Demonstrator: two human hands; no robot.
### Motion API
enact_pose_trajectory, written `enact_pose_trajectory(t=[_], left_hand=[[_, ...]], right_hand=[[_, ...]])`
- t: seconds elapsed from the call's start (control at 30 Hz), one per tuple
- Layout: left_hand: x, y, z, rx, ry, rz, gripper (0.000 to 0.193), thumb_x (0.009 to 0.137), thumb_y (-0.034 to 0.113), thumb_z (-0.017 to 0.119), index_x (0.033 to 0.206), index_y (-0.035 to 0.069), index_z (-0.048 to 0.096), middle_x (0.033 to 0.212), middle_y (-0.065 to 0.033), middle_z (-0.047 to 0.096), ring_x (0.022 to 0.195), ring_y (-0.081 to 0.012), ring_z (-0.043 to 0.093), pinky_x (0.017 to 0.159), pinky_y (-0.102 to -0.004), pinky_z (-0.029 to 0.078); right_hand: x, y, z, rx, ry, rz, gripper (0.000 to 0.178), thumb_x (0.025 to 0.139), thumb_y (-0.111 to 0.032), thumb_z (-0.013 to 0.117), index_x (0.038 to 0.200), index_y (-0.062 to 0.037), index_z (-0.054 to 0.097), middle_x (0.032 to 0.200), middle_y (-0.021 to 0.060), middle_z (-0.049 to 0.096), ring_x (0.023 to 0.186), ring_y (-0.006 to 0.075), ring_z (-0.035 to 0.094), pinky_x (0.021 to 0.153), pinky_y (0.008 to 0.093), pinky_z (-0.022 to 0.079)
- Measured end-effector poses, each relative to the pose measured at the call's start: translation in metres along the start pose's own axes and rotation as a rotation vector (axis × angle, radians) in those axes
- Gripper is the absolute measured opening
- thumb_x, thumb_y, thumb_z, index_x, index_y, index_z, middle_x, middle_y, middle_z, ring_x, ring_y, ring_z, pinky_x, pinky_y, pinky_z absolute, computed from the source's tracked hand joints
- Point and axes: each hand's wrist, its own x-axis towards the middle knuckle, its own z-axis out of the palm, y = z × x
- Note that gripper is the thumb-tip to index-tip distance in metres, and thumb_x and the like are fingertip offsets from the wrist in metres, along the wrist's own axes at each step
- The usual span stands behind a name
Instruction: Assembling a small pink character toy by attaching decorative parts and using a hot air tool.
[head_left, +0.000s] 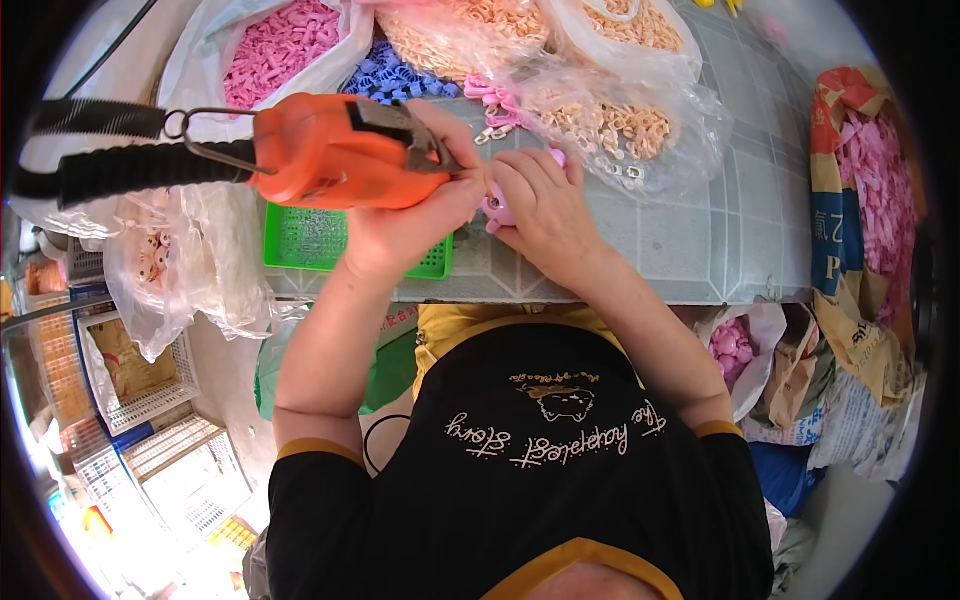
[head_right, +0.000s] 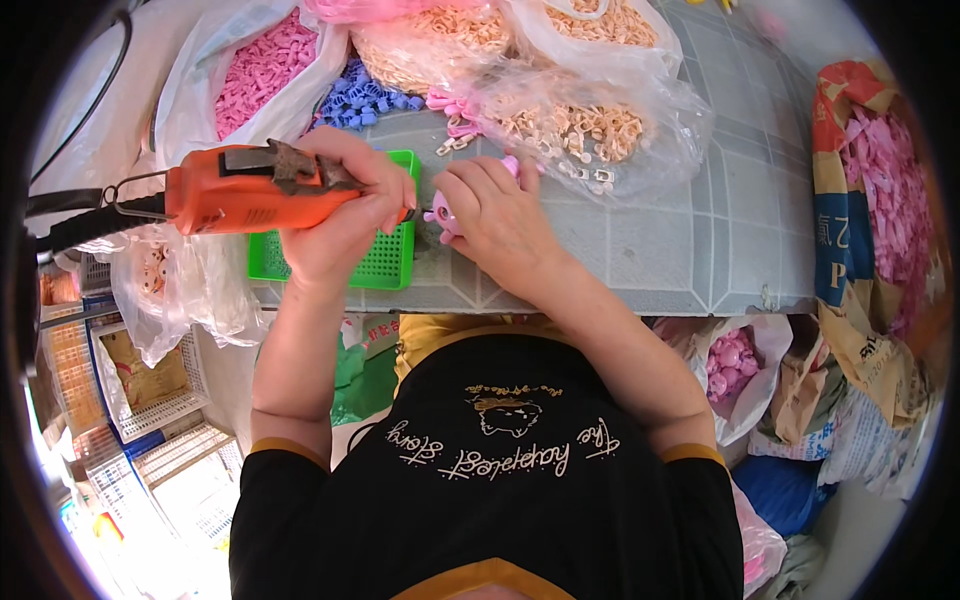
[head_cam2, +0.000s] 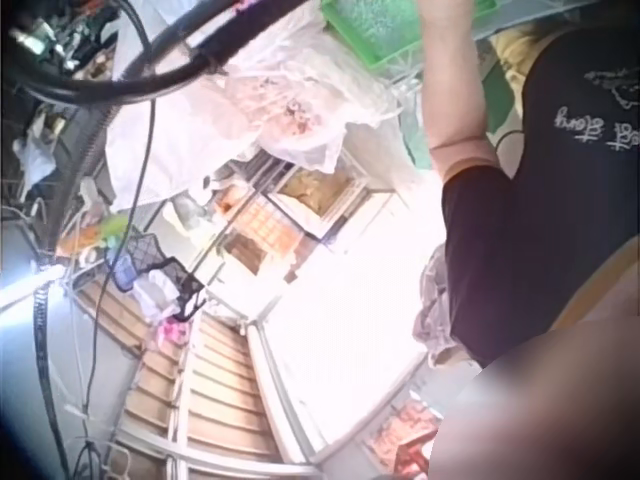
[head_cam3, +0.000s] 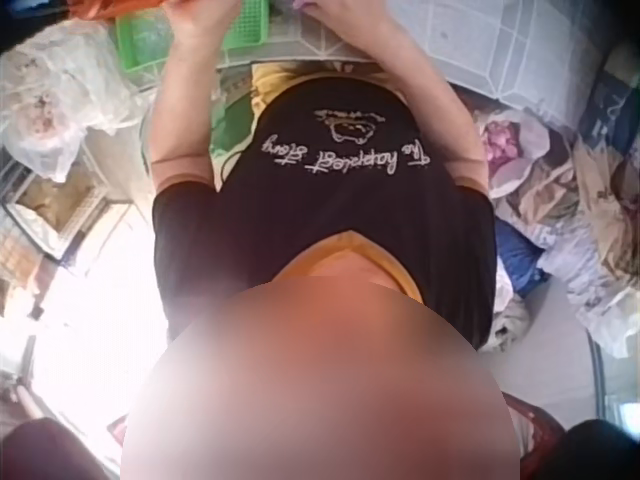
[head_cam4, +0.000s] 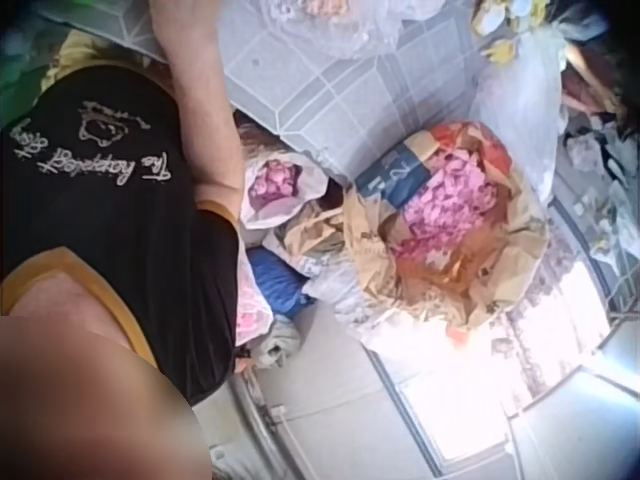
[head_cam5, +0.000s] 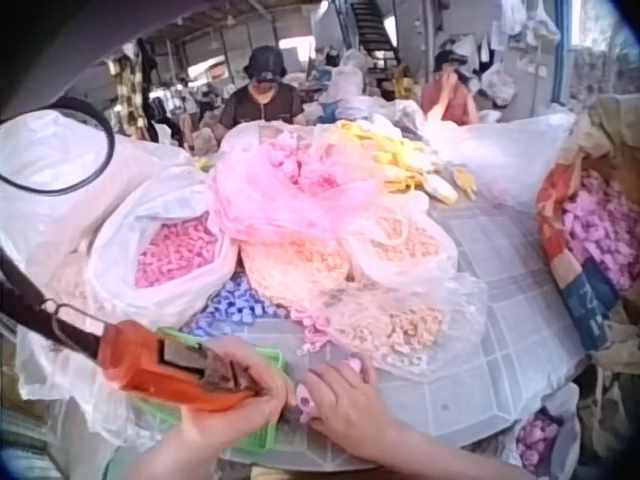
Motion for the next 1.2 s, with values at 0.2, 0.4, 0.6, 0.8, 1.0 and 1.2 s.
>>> enact_pose_trajectory(t=[0.2,0.4,0.6,0.8,1.0,1.2], left_hand=[[-0.006,0.017,0.000,-0.149,0.226,0.080,0.029,0.078,-0.001,0.058,0.106,-0.002,0.051,0.068,-0.0096,0.055,0.059,-0.0200,0.054,0.072,-0.0402,0.050],[-0.022,0.003,-0.051,0.043,0.459,0.048,0.028,0.079,-0.011,0.054,0.106,-0.006,0.053,0.069,-0.0090,0.057,0.061,-0.0191,0.056,0.074,-0.0401,0.052],[-0.026,-0.014,-0.059,0.020,0.506,0.124,0.028,0.076,-0.014,0.061,0.102,-0.005,0.058,0.074,-0.0096,0.064,0.059,-0.0134,0.059,0.056,-0.0254,0.048],[-0.024,-0.018,-0.066,0.002,0.521,0.116,0.025,0.077,-0.014,0.061,0.100,-0.004,0.058,0.071,-0.0075,0.062,0.059,-0.0140,0.059,0.061,-0.0278,0.051],[-0.022,-0.022,-0.068,0.000,0.502,0.119,0.026,0.077,-0.014,0.061,0.101,-0.004,0.058,0.068,-0.0062,0.060,0.058,-0.0141,0.058,0.064,-0.0303,0.053],[-0.023,-0.022,-0.066,0.019,0.519,0.118,0.025,0.077,-0.014,0.060,0.100,-0.004,0.058,0.068,-0.0058,0.060,0.058,-0.0138,0.058,0.065,-0.0312,0.053]], right_hand=[[-0.002,0.000,-0.009,0.069,-0.075,0.007,0.062,0.064,-0.012,0.081,0.121,-0.0130,0.056,0.131,0.0086,0.053,0.126,0.0301,0.048,0.113,0.0575,0.024],[0.007,0.009,-0.048,0.201,-0.258,-0.083,0.051,0.074,-0.005,0.068,0.123,-0.0134,0.057,0.140,0.0138,0.046,0.136,0.0375,0.037,0.118,0.0545,0.022],[0.004,-0.013,-0.031,0.182,0.061,0.301,0.054,0.081,-0.019,0.072,0.127,-0.0003,0.050,0.123,0.0223,0.053,0.118,0.0412,0.049,0.100,0.0482,0.042],[0.015,-0.024,-0.023,0.071,-0.046,0.417,0.066,0.079,-0.025,0.078,0.129,0.0030,0.046,0.113,0.0244,0.059,0.106,0.0412,0.058,0.089,0.0467,0.049],[0.018,-0.017,-0.022,0.110,-0.110,0.247,0.060,0.075,-0.010,0.071,0.128,0.0038,0.048,0.116,0.0243,0.059,0.108,0.0434,0.057,0.095,0.0485,0.047],[0.019,-0.017,-0.012,-0.009,-0.082,0.173,0.054,0.074,-0.012,0.075,0.122,0.0016,0.055,0.116,0.0203,0.059,0.111,0.0396,0.055,0.100,0.0486,0.043]])
